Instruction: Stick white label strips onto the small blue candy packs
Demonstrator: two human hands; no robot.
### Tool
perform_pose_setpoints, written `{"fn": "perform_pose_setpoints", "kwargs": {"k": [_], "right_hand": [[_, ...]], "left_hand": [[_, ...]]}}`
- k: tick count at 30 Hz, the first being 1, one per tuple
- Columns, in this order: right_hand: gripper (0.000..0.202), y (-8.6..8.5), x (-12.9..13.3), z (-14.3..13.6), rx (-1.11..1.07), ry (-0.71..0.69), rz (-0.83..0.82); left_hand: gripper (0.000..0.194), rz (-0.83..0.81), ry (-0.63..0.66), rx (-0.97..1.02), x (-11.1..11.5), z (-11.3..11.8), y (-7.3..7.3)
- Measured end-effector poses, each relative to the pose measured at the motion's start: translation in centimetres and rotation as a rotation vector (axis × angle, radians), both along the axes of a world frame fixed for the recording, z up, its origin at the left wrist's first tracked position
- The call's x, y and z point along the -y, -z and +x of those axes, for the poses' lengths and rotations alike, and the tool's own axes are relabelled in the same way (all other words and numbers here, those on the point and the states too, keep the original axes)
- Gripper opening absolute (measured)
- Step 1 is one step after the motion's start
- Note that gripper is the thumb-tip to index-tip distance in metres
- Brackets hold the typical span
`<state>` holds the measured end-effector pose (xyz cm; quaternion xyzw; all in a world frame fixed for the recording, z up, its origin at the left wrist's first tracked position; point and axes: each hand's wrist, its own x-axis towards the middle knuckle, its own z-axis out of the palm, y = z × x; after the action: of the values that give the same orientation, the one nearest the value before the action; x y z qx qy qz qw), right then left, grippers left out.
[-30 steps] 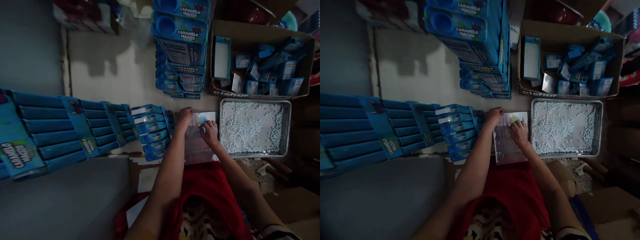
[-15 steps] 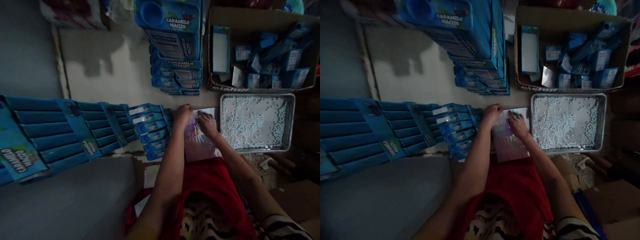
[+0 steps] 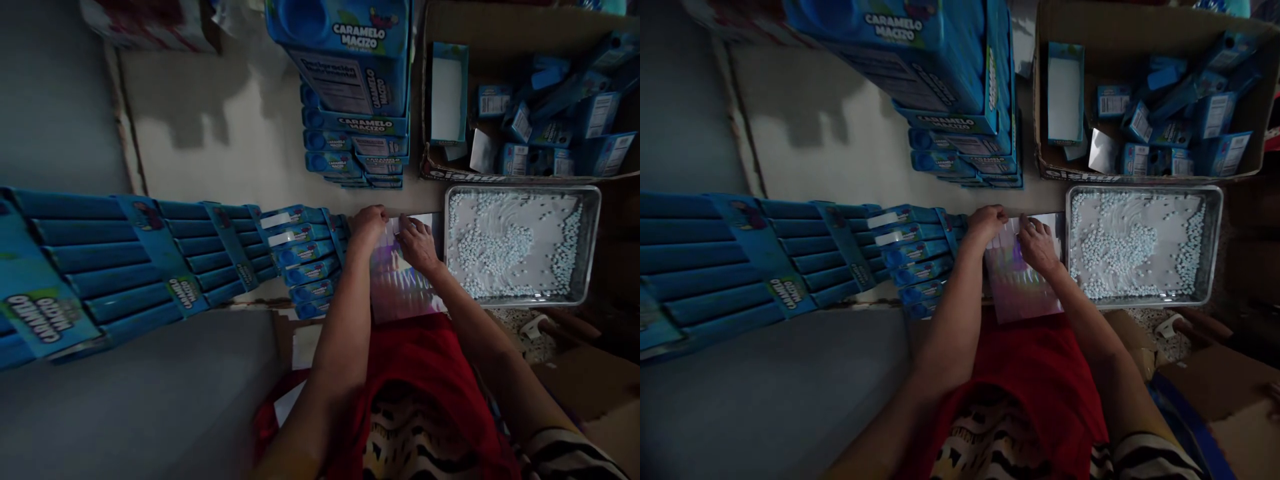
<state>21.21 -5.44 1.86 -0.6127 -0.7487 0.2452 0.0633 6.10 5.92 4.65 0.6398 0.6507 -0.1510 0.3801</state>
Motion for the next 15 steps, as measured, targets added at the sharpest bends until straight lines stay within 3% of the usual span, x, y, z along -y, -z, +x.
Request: {"fn": "perform_pose_setpoints", "kwargs": {"k": [7, 15], "right_hand": [[0.029, 0.2, 1.3, 0.1, -0.014, 0.025, 0.031], [0.028, -1.1, -1.1, 0.9, 0.042, -0.078, 0.012]], "left_hand": [[0.015, -0.014, -0.018, -0.001, -0.1, 0.2, 0.2], [0.018, -0.036, 0.029, -0.007, -0.4, -0.1, 0.7]]}}
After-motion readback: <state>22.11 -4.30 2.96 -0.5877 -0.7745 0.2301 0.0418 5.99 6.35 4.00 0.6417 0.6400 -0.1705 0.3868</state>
